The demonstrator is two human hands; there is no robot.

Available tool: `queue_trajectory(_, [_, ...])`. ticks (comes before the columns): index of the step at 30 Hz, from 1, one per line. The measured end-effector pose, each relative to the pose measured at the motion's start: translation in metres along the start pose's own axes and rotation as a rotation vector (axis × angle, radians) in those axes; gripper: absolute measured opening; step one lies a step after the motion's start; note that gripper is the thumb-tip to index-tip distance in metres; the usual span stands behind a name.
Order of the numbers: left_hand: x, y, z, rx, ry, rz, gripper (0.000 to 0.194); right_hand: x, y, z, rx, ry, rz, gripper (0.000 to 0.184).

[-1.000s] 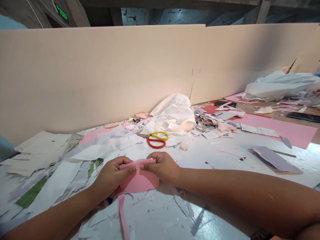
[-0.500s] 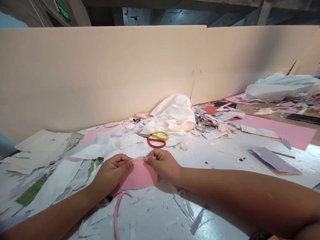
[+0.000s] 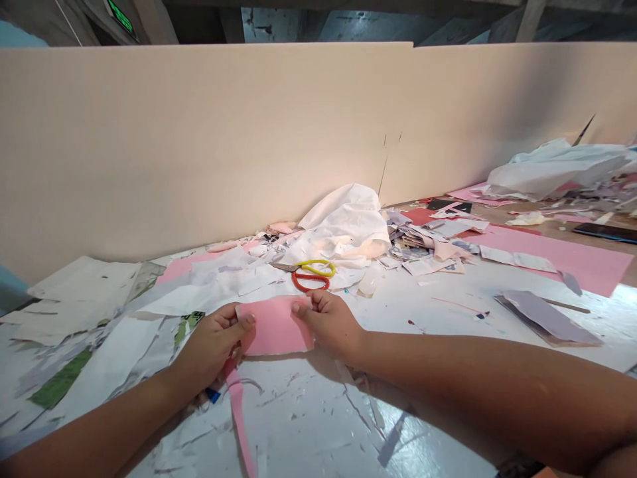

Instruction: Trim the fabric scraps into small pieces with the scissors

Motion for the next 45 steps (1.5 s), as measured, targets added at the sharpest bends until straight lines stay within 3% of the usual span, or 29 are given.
queue_trajectory(5, [-0.006, -0.003, -0.006, 0.023, 0.047, 0.050, 0.028, 0.007, 0.002, -0.001, 0.031, -0.154, -0.055, 0.033])
queue_trajectory(10, [-0.001, -0.002, -0.004, -0.006, -0.054, 0.088, 0.024, 0.006, 0.000, 0.000, 0.024, -0.107, -0.099, 0.034])
queue_trajectory(19, [0.001, -0.003, -0.002, -0.042, -0.083, 0.138, 0.034, 0.008, 0.003, 0.001, 0.035, -0.149, 0.010, 0.034])
queue_trajectory(26, [0.006, 0.002, 0.003, -0.005, -0.084, 0.037, 0.029, 0.008, 0.003, 0.004, 0.031, -0.143, 0.080, 0.029])
queue_trajectory(31, [0.010, 0.006, 0.009, -0.025, 0.017, -0.074, 0.030, 0.010, -0.005, 0.007, 0.006, -0.162, 0.073, 0.029])
queue_trajectory(35, [0.016, 0.007, 0.011, -0.036, -0.048, -0.050, 0.031, 0.010, -0.006, 0.009, 0.003, -0.136, 0.121, 0.028])
queue_trajectory(40, [0.008, 0.004, 0.009, -0.042, 0.014, -0.018, 0.033, 0.012, -0.010, 0.009, -0.119, -0.182, 0.111, 0.037])
queue_trajectory(42, [0.006, 0.003, 0.007, -0.051, 0.009, 0.041, 0.032, 0.006, -0.027, 0.006, -0.255, -0.170, 0.271, 0.030])
queue_trajectory(45, [0.002, 0.002, 0.005, -0.087, 0.060, 0.096, 0.026, -0.015, -0.066, -0.001, -0.492, -0.183, 0.895, 0.032])
Point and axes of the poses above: each hand's wrist, its own z-axis away from the middle knuckle, its own x-axis out of the palm, y = z × x, the point moved 4 cm from there along -z, towards the middle knuckle, and after that the axes turned 4 degrees about y, right-handed, at the moved point
